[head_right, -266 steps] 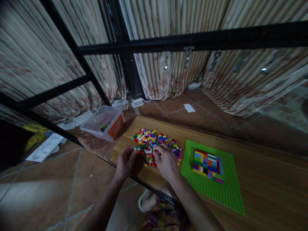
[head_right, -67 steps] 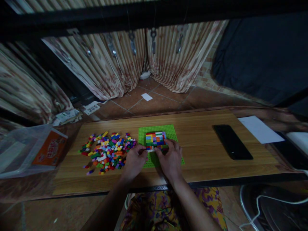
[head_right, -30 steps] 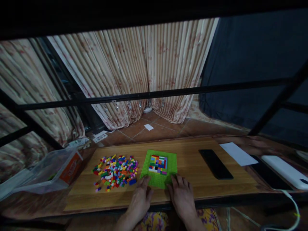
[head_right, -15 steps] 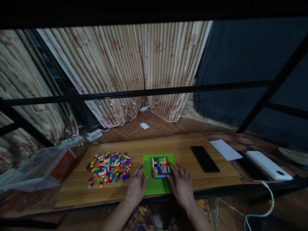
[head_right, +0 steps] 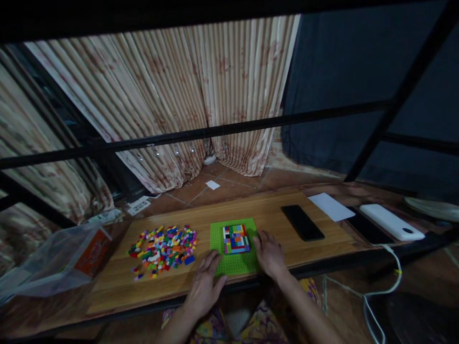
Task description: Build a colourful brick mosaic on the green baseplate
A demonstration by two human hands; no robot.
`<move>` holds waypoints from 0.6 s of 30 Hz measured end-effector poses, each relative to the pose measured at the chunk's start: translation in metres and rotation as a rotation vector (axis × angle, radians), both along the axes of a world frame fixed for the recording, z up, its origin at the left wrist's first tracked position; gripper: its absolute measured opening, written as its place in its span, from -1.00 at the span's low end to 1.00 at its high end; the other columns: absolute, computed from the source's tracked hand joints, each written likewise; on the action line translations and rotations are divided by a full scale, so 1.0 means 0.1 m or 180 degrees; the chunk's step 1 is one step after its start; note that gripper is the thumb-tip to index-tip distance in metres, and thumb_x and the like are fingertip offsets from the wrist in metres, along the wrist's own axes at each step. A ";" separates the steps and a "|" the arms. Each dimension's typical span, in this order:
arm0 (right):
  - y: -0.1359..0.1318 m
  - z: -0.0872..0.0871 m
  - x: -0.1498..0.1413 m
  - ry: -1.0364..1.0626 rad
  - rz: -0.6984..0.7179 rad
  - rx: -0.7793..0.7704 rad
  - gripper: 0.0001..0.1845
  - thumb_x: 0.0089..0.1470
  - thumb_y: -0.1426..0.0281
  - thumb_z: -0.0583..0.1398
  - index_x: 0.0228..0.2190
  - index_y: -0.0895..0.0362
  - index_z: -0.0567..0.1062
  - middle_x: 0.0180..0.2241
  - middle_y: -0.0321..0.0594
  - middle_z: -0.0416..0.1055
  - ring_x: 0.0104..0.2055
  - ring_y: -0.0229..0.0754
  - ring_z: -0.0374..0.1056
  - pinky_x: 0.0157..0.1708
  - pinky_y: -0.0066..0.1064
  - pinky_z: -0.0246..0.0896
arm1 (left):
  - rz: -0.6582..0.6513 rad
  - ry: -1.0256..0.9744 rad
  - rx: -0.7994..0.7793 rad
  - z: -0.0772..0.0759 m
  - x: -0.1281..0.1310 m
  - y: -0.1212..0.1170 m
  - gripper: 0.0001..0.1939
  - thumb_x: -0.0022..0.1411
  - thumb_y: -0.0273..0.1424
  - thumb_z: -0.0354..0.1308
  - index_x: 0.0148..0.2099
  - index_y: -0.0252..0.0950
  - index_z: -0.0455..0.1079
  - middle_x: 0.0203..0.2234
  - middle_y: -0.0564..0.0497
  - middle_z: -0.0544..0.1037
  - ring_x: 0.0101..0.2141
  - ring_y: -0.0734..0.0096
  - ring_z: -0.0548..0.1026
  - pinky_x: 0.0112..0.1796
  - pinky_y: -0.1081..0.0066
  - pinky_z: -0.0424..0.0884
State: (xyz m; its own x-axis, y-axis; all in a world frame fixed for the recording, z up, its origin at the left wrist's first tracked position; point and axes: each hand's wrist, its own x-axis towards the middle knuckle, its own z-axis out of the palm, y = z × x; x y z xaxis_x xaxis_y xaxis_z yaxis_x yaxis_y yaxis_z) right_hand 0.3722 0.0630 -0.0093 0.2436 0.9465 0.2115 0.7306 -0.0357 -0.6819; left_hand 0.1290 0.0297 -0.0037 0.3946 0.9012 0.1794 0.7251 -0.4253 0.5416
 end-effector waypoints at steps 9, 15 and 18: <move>0.66 0.27 0.02 0.1511 0.0481 0.0453 -0.35 0.12 -0.09 -0.05 -0.01 0.09 0.43 0.02 -0.04 0.42 0.11 -0.02 0.29 0.15 -0.06 0.10 | 0.0539 -0.0793 -0.0270 0.05 -0.10 -0.13 -0.52 0.27 -0.29 -0.01 0.21 -0.25 0.20 0.16 -0.13 0.32 0.18 0.18 0.24 0.18 0.08 0.17; 0.66 -0.06 -0.18 0.2441 0.0267 0.0407 -0.24 0.17 -0.09 -0.22 0.08 0.16 0.31 0.00 0.03 0.43 0.03 -0.06 0.38 0.04 -0.12 0.24 | 0.1034 -0.2372 -0.0681 0.18 0.33 0.50 -0.48 0.33 -0.09 -0.18 0.20 -0.24 0.21 0.16 -0.10 0.33 0.18 0.26 0.24 0.20 0.16 0.10; 0.65 -0.13 -0.29 0.3024 0.0174 0.0478 -0.31 0.18 -0.06 -0.14 0.10 0.15 0.27 0.03 -0.01 0.40 0.08 -0.08 0.33 0.12 -0.13 0.15 | 0.1143 -0.3058 -0.0868 0.14 0.59 0.86 -0.45 0.33 -0.05 -0.20 0.20 -0.26 0.20 0.14 -0.13 0.36 0.16 0.26 0.29 0.19 0.18 0.13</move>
State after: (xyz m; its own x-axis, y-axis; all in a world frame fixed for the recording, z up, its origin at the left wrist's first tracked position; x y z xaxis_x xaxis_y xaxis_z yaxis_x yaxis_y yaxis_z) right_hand 0.3434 0.1284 -0.0226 0.3321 0.9407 0.0687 -0.1307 0.1180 -0.9844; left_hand 0.1885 0.1154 0.0101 -0.1028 0.9935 0.0488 0.0010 -0.0489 0.9988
